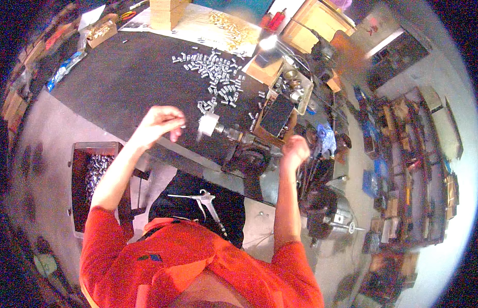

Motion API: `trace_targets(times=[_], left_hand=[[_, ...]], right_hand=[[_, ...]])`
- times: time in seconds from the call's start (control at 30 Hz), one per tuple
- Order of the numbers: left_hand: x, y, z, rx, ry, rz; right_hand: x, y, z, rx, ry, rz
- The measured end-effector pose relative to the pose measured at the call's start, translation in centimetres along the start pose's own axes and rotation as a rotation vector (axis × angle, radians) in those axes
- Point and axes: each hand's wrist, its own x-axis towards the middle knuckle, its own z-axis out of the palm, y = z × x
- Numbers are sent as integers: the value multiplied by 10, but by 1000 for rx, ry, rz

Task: The person operates a metal lathe, repeatedly inserting small cylindrical metal pieces into the chuck and using a tool to machine them. The person removes the finished pieces and places them on the workbench, accumulating a pile of processed parts.

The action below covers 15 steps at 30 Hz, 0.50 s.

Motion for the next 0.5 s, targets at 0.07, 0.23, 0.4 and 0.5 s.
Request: trace_targets(times=[0.07, 0.23, 0.4, 0.5], left_hand=[[-35, 0, -25, 113, 108, -56], [-139, -19, -90, 437, 409, -271], [-179, -45, -116, 1448, 335, -306], [-123, -38, -81, 1140, 384, -115]], right_hand=[[-10, -41, 10, 317, -120, 16], [-64, -79, -16, 452, -258, -99], [-104, -40, -42, 365, -149, 212], [-91, 0, -38, 277, -48, 360]])
